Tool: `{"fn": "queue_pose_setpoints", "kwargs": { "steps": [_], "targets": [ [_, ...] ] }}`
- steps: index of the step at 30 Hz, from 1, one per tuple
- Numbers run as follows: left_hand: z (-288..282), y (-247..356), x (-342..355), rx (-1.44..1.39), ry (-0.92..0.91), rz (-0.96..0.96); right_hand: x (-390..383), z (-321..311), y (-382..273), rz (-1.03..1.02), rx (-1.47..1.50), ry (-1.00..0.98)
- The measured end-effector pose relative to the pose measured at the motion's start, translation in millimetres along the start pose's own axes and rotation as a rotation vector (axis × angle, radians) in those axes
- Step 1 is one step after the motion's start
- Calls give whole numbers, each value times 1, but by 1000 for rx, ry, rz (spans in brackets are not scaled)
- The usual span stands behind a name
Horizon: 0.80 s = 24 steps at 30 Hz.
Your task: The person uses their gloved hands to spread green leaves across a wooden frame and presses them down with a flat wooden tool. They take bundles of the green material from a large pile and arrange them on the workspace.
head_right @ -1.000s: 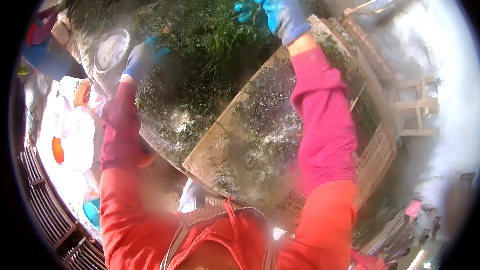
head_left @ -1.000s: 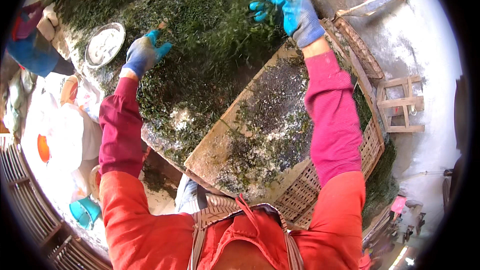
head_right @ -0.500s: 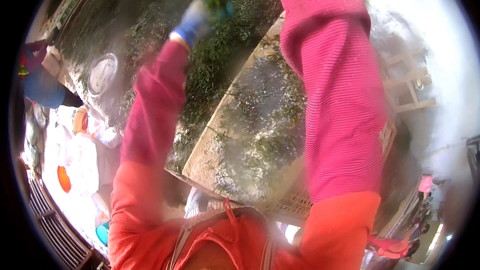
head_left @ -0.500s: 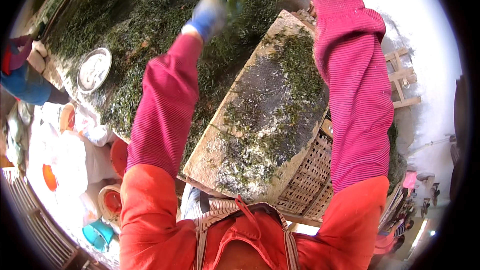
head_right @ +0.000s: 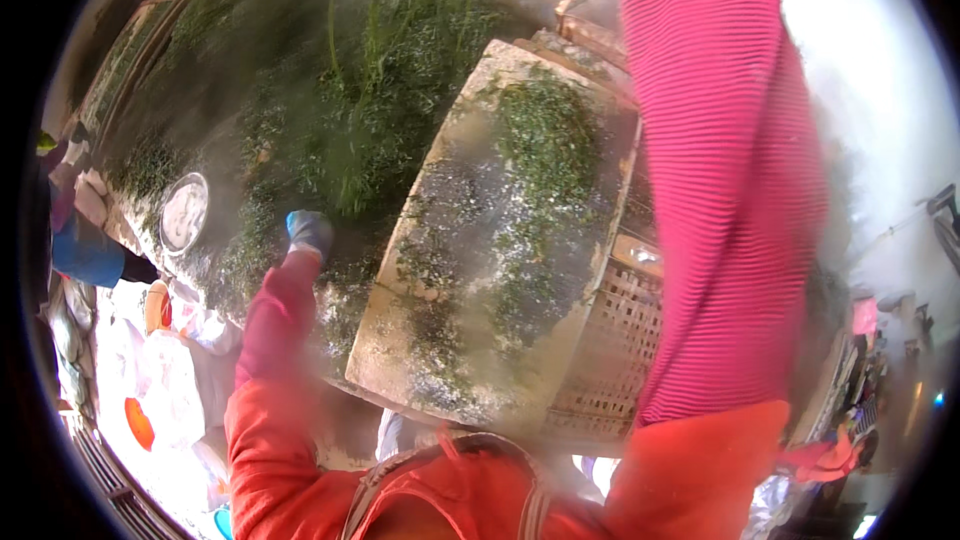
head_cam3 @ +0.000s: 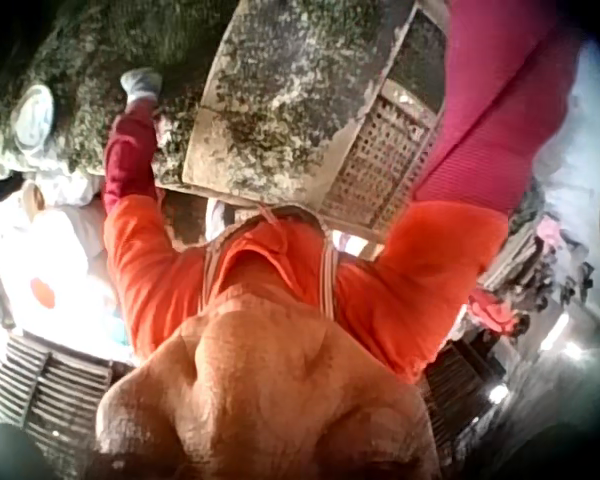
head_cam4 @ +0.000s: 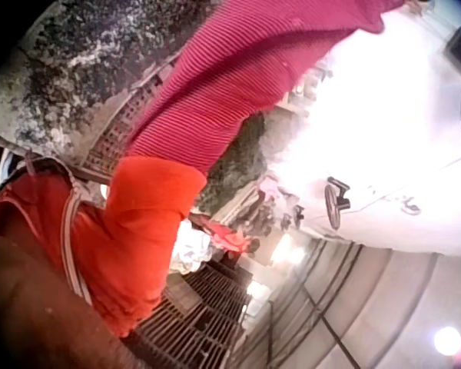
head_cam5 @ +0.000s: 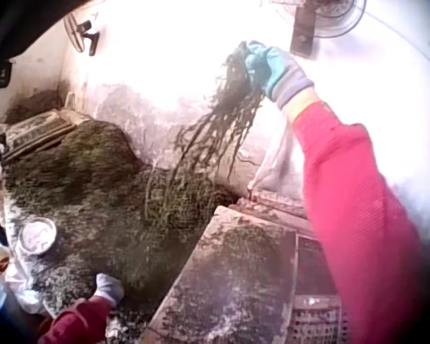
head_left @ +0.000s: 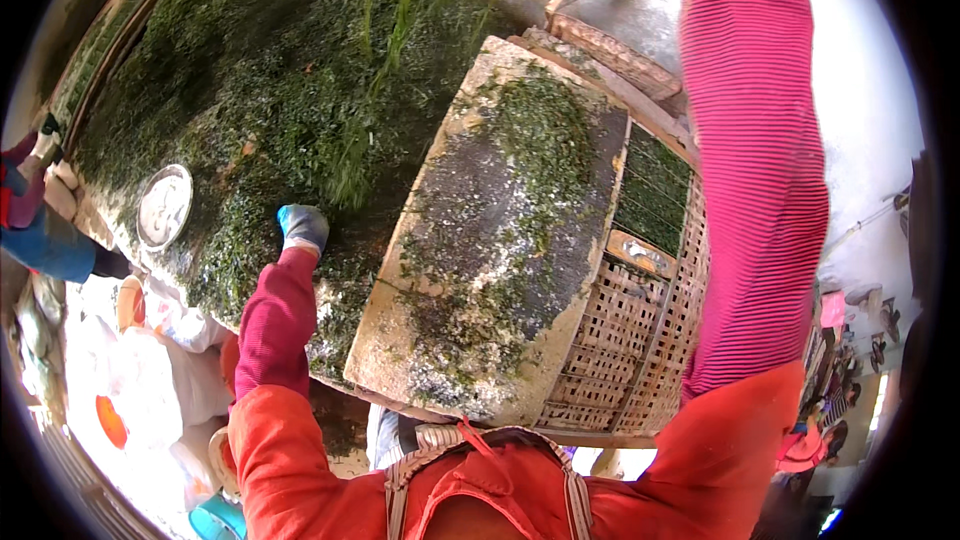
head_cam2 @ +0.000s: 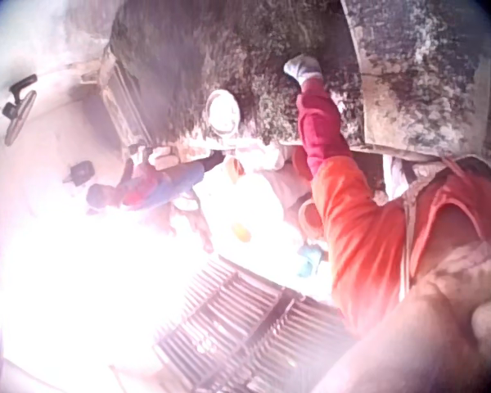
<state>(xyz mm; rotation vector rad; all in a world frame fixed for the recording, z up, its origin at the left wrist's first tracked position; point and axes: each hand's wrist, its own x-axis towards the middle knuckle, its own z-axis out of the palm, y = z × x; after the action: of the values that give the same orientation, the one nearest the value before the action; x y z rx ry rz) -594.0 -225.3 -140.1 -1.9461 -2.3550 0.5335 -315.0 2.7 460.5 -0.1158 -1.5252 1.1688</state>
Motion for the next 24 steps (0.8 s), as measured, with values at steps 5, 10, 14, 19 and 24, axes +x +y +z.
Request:
{"fn": "queue_pose_setpoints", "kwargs": {
  "steps": [5, 10, 14, 19, 24],
  "targets": [
    [-159, 51, -52, -309, 273, 430, -63, -26, -58, -119, -298, -247],
    [-248, 137, -128, -2275, 94, 1045, -296, -57, -44, 352, -425, -585],
    [-219, 235, -158, -3018, -957, 1003, -519, -42, -38, 1213, -17, -169],
    [-228, 285, -174, -2753, -641, 743, -635, -108, -32, 1097, 183, 333],
    [-221, 283, -56, -2655, -741, 713, -615, -236, -65, 1094, 16, 339]
  ]
}}
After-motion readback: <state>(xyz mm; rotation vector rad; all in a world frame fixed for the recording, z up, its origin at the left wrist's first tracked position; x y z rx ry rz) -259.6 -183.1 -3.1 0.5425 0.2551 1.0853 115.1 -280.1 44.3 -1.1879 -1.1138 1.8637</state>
